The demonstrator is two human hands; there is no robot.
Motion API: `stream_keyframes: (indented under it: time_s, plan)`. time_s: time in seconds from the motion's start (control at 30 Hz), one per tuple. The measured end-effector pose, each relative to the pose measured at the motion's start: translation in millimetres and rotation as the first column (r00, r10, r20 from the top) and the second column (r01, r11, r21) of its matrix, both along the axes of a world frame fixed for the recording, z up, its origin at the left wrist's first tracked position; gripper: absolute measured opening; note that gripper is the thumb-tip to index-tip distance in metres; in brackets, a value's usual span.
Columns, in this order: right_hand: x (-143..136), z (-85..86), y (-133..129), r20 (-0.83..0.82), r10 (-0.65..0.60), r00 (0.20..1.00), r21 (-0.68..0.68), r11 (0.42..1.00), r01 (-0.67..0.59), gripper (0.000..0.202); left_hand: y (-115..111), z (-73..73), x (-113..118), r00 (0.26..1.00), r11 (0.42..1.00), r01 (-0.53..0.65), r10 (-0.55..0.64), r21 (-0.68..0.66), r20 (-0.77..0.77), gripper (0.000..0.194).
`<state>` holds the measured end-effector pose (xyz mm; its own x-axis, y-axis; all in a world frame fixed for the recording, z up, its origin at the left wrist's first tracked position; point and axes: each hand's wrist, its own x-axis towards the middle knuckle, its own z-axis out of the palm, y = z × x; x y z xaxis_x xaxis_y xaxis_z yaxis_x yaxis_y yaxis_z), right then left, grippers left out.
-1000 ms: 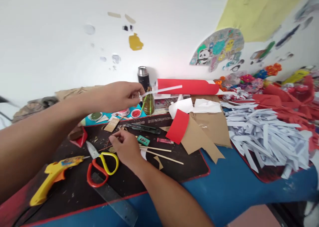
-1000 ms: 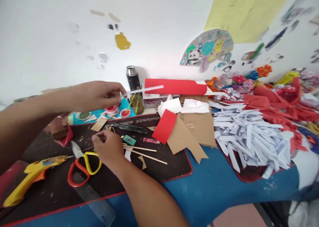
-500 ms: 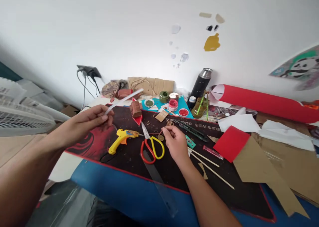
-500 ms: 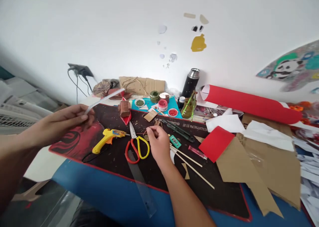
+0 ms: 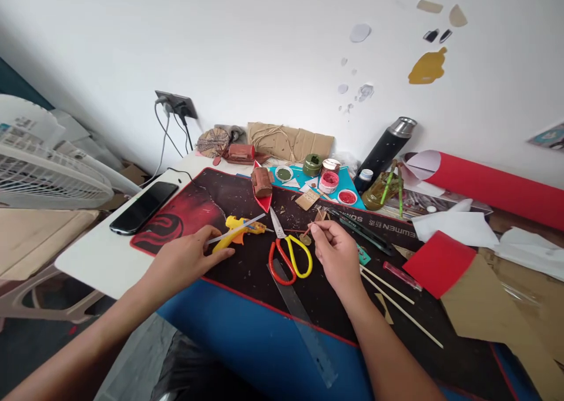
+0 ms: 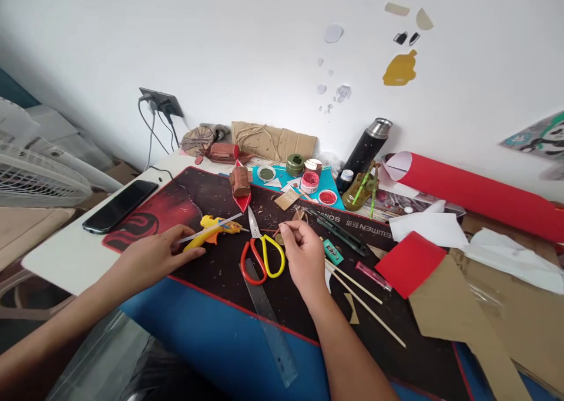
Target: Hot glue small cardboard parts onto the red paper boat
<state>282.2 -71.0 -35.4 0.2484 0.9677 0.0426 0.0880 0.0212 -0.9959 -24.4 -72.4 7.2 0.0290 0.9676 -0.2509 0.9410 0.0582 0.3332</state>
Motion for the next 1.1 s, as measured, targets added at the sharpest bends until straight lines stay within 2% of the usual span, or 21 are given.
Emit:
stream_keyframes:
  time_s: [0.1,0.23,0.4,0.47,0.57,0.73,0.97,1.1]
  plan:
    - [1.9,5.1,1.6,-0.11,0.048,0.993,-0.026,0.998,-0.051,0.041,3.1,-5.6,1.8,0.999,1.0,0.021,-0.022,-0.01,-0.03,0.053]
    - [0.8,11.6,1.4,-0.134,0.066,0.989,-0.06,0.995,-0.075,0.042,7.3,-10.5,-2.0,0.999,1.0,-0.015,0.016,-0.006,0.042,0.047]
    - [0.9,8.9,1.3,-0.088,0.148,0.985,-0.057,0.987,-0.153,0.035,10.1,-1.0,-4.8,0.974,0.998,-0.063,0.061,0.004,0.22,0.048]
    - [2.5,5.7,1.7,-0.006,0.193,0.981,-0.071,0.979,-0.193,0.031,10.0,6.9,-2.0,0.965,0.996,-0.079,0.068,0.035,0.251,0.049]
    - [5.1,2.6,1.2,0.208,0.255,0.944,-0.122,0.965,-0.233,0.024,8.6,14.4,5.5,0.955,0.996,-0.075,0.056,0.053,0.29,0.051]
    - [6.0,4.5,-1.5,0.532,0.328,0.78,-0.204,0.944,-0.258,0.017,6.9,9.6,17.7,0.928,0.998,-0.045,0.029,0.034,0.371,0.061]
    - [7.5,9.9,-1.4,0.73,0.314,0.607,-0.239,0.949,-0.204,0.016,9.7,2.9,32.1,0.902,0.999,-0.031,0.016,0.028,0.431,0.061]
    - [9.4,10.7,-0.8,0.737,0.285,0.613,-0.218,0.958,-0.183,0.018,12.8,5.7,41.7,0.889,0.999,-0.017,-0.005,0.043,0.458,0.057]
